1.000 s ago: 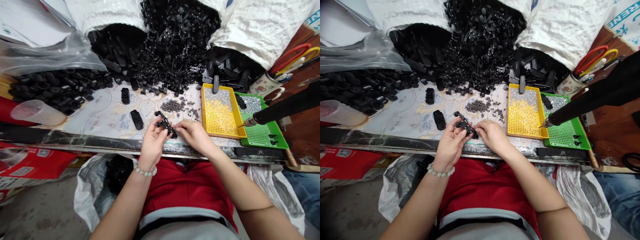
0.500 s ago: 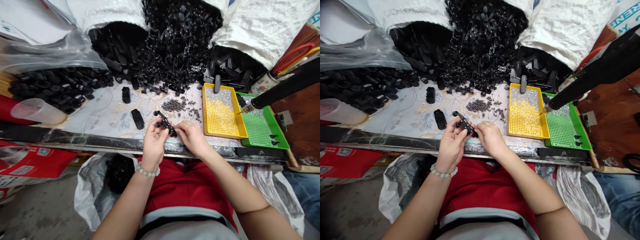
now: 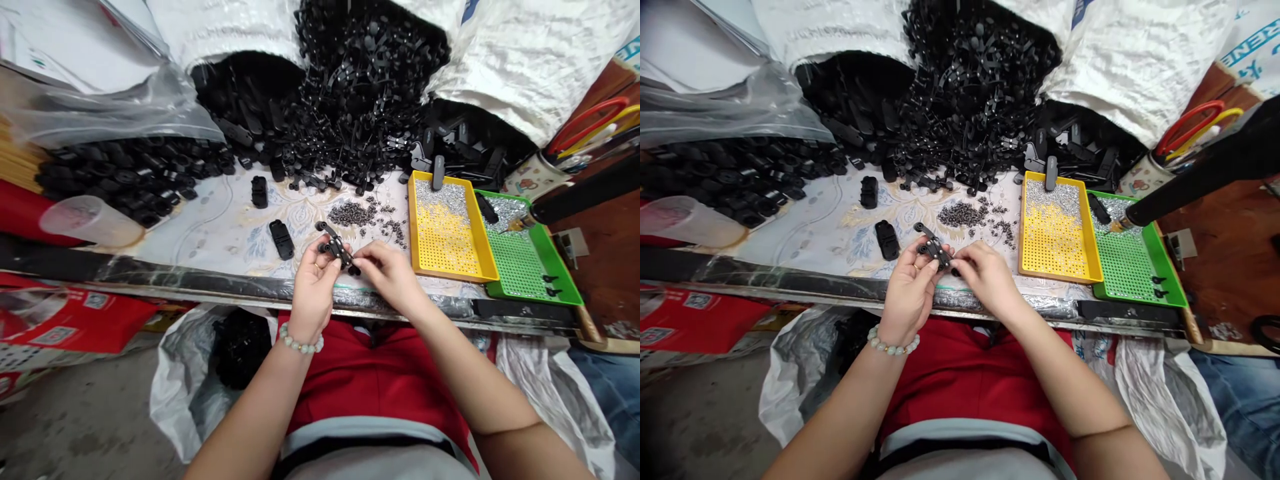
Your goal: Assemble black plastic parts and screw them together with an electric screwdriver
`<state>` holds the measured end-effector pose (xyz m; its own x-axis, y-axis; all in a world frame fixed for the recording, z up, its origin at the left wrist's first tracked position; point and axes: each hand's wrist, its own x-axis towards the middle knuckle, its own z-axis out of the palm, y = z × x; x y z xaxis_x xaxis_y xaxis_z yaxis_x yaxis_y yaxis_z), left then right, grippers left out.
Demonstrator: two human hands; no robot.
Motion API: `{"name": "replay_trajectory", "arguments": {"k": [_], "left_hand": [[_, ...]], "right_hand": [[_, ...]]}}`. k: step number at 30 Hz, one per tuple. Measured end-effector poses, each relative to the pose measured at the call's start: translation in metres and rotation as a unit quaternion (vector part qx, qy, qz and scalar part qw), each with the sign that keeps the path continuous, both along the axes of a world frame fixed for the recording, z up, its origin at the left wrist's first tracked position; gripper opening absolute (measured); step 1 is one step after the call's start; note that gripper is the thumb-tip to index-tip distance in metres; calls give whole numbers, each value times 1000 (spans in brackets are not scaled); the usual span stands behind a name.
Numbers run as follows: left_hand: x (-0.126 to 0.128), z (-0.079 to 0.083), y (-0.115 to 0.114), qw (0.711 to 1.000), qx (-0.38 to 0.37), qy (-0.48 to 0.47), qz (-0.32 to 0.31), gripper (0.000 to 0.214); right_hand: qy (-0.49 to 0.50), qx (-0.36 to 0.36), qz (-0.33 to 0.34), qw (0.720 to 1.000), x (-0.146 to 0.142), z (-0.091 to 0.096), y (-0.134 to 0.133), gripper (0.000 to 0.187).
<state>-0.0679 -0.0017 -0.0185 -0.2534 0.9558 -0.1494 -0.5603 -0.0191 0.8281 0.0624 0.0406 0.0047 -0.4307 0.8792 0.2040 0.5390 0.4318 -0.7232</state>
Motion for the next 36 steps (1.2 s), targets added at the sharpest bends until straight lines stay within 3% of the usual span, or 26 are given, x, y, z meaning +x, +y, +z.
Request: {"name": "replay_trajectory", "arguments": {"k": [4, 8, 12, 19, 21, 23, 25, 27, 29, 31, 33, 34, 36], "left_hand": [[-3, 3, -1, 998, -27, 3, -51, 51], [-5, 4, -2, 997, -34, -17, -72, 53], [-9, 6, -2, 994, -47, -34, -89, 55], [-3, 14, 1, 995, -53, 18, -83, 60], [-3, 16, 2, 994, -58, 59, -73, 56], [-13, 17, 3, 985, -57, 157, -41, 49], [-34, 18, 7, 941, -51, 332, 32, 41], [-61, 17, 16, 835, -71, 532, 119, 41], [-85, 16, 27, 735, -131, 655, 116, 51], [-97, 15, 36, 684, -167, 707, 64, 55], [-92, 15, 40, 691, -146, 707, 26, 47], [-85, 15, 39, 721, -121, 682, 15, 41], [-63, 16, 32, 828, -77, 556, 1, 32]], "right_hand": [[72, -60, -8, 996, 8, 5, 10, 9], [159, -136, 19, 978, 2, -3, 13, 10], [290, -250, 26, 923, -2, -11, 11, 16], [391, -422, 37, 817, -6, -9, 5, 19], [419, -446, 40, 790, -10, -6, 3, 20], [441, -448, 27, 778, -12, -4, 3, 19], [453, -432, -4, 780, -11, -3, 5, 20], [457, -407, -34, 790, -7, -3, 8, 20], [456, -384, -45, 801, -3, -5, 12, 21], [456, -365, -50, 810, 1, -6, 14, 21], [455, -349, -55, 817, 2, -6, 14, 22], [454, -342, -59, 821, 2, -7, 13, 22], [449, -327, -63, 829, 2, -6, 10, 21]]}}
